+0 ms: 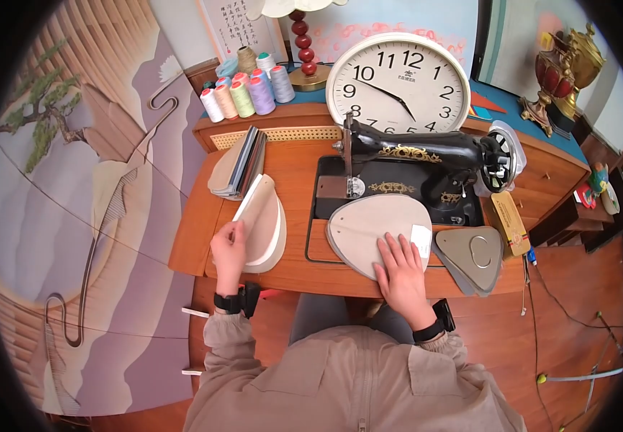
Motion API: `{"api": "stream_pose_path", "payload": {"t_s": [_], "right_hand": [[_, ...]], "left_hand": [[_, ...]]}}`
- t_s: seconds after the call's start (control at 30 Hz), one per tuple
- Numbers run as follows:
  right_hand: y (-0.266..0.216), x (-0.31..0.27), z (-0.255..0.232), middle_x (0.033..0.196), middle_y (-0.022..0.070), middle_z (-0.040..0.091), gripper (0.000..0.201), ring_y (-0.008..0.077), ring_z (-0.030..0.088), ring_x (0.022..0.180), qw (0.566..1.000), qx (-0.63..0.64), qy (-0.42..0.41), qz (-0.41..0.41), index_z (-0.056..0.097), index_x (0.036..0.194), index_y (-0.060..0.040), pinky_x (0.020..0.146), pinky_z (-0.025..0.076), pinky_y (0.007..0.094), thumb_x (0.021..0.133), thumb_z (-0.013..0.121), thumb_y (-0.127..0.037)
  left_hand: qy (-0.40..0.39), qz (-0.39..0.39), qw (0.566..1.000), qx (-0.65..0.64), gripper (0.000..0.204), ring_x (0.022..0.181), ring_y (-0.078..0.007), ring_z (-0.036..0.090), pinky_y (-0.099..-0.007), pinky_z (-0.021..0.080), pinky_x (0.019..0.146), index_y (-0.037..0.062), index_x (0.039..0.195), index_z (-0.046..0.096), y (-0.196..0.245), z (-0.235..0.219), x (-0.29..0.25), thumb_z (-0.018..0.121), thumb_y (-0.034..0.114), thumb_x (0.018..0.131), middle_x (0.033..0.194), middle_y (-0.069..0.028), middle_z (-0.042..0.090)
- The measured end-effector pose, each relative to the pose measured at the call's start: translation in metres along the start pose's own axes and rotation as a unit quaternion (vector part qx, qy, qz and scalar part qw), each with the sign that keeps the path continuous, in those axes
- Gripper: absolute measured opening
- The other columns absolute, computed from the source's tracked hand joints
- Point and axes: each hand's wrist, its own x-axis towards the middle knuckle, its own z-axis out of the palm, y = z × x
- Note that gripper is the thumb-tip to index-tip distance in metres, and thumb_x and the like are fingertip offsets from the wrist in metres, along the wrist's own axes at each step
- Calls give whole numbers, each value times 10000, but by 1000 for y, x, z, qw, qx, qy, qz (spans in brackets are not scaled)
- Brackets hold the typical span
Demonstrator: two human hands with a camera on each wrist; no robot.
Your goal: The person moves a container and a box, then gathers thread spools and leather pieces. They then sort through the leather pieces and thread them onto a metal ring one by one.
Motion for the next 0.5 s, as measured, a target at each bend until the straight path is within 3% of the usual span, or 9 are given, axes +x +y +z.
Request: {"api": "stream_pose_path", "payload": {"t_s": [0.03,0.07,0.17,0.23,0.3,0.33,0.37,0.43,0.5], "right_hand": [[0,-1,-2,1401,172,526,469,397,444,1325,1000,1,3,3,540,1358,-29,1146,281,529,931,609,-211],[0,-2,-5,1396,170,529,483,402,457,1309,999,36,18,-8,539,1356,-22,1143,289,529,911,633,-186],[-6,-6,-24,1378,173,541,514,392,495,1281,989,146,30,-27,525,1360,-5,1125,329,507,888,671,-147],[-16,-9,-33,1365,177,551,530,375,518,1267,975,220,31,-33,511,1366,5,1110,360,486,885,686,-133],[-28,-14,-35,1344,180,574,528,284,548,1248,859,491,-15,142,480,1376,17,1060,423,403,921,686,-155],[-31,-17,-34,1344,165,580,535,202,534,1247,755,623,-34,204,462,1385,15,1029,441,339,939,690,-174],[-28,-19,-34,1344,165,580,535,202,534,1247,756,621,-31,206,462,1385,15,1029,441,339,939,690,-174],[-24,-22,-36,1364,135,569,562,189,535,1240,673,696,-124,215,450,1409,11,1007,461,333,932,698,-151],[-26,-24,-37,1289,103,625,499,163,592,1153,659,706,-108,234,509,1373,1,948,503,325,928,698,-120]], "left_hand": [[44,-16,997,-63,254,664,-84,592,-259,465,602,-39,955,699,6,2,2,607,195,994,751,-57,675],[41,-13,997,-62,254,664,-84,592,-259,465,602,-39,955,699,19,5,-1,607,195,994,751,-57,675],[14,10,962,-272,267,713,-24,549,-198,449,631,-35,1017,683,86,17,-28,587,214,1020,798,4,645],[-66,-42,889,-451,237,742,-30,569,-191,464,672,-23,1033,664,124,24,-49,573,195,1028,865,-4,660],[-109,-54,859,-498,230,760,-36,581,-193,472,688,-18,1032,651,148,25,-64,563,195,1032,887,-10,663],[-147,-69,826,-540,224,778,-42,592,-195,479,704,-13,1031,638,155,25,-69,553,194,1036,909,-16,667],[-150,-69,824,-541,224,778,-42,592,-195,479,704,-13,1031,638,160,26,-72,553,194,1036,909,-16,667],[-174,-94,801,-565,225,804,-55,607,-206,492,724,0,1025,623,166,27,-76,531,204,1045,933,-19,670],[-189,-91,793,-573,229,816,-56,608,-207,492,732,4,1024,623,162,29,-76,530,213,1046,939,-20,671]]}}
